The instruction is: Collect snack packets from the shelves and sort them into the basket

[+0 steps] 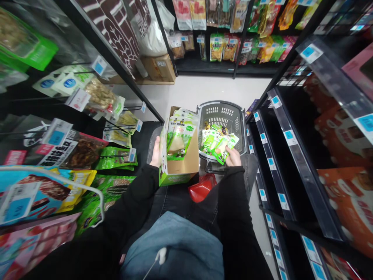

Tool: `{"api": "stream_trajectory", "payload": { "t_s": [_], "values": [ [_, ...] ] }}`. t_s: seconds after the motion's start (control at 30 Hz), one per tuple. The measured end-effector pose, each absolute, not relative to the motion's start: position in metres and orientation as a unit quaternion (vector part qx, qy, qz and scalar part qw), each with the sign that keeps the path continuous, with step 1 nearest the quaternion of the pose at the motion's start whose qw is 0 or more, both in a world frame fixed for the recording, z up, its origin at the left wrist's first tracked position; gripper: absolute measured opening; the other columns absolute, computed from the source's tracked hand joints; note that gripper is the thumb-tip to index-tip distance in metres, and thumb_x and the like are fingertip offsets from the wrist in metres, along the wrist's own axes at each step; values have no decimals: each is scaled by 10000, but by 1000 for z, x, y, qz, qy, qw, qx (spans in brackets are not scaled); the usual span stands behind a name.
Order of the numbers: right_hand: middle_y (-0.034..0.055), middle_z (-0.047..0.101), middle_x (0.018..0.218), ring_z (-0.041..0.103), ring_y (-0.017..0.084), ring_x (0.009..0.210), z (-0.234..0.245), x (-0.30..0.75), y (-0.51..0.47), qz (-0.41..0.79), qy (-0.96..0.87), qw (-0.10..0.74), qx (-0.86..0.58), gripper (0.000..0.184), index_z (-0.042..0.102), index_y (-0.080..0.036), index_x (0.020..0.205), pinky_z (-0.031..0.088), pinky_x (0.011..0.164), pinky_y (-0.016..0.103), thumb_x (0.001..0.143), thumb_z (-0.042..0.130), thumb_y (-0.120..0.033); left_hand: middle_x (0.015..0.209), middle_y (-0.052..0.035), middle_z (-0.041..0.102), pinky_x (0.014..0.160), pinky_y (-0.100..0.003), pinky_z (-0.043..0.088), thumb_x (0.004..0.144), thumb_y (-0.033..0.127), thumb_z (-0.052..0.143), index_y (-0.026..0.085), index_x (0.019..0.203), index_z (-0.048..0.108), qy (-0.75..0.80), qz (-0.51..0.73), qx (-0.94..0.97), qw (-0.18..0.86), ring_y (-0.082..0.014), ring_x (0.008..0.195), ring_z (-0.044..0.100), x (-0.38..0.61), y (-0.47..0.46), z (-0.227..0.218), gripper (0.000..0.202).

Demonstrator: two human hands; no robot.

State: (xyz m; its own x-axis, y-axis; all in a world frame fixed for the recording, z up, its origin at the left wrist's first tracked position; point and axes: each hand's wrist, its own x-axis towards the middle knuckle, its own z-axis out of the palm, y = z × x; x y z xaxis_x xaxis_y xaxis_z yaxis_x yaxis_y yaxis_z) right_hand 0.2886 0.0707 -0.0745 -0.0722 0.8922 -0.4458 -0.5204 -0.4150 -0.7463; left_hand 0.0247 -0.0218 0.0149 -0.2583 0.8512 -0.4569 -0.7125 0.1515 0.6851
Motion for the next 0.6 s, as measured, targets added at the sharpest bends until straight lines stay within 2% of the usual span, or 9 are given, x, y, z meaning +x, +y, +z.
{"api": "stream_trajectory", "payload": {
  "t_s": [0.3,0.43,0.6],
  "values": [
    [30,677,674,649,202,753,-61,283,69,647,-266,531,-479,324,634,-128,726,536,729,362,440,782,-163,1165,-63,606,1017,-354,399,865,531,314,189,1337,411,457,640,71,613,-224,1142,528,28,-24,21,591],
    [12,674,679,643,185,747,-59,278,68,633,-297,536,-472,340,628,-137,757,523,730,343,466,777,-227,1150,-55,615,1017,-354,403,863,535,309,191,1342,407,454,633,56,624,-235,1137,531,28,-23,23,598],
    [4,676,803,632,154,797,-63,276,66,635,-329,519,-468,367,613,-163,875,513,760,319,566,722,-328,1139,-56,620,1006,-352,418,869,521,300,160,1354,393,450,642,55,619,-246,1134,532,29,-23,25,612]
  ]
}}
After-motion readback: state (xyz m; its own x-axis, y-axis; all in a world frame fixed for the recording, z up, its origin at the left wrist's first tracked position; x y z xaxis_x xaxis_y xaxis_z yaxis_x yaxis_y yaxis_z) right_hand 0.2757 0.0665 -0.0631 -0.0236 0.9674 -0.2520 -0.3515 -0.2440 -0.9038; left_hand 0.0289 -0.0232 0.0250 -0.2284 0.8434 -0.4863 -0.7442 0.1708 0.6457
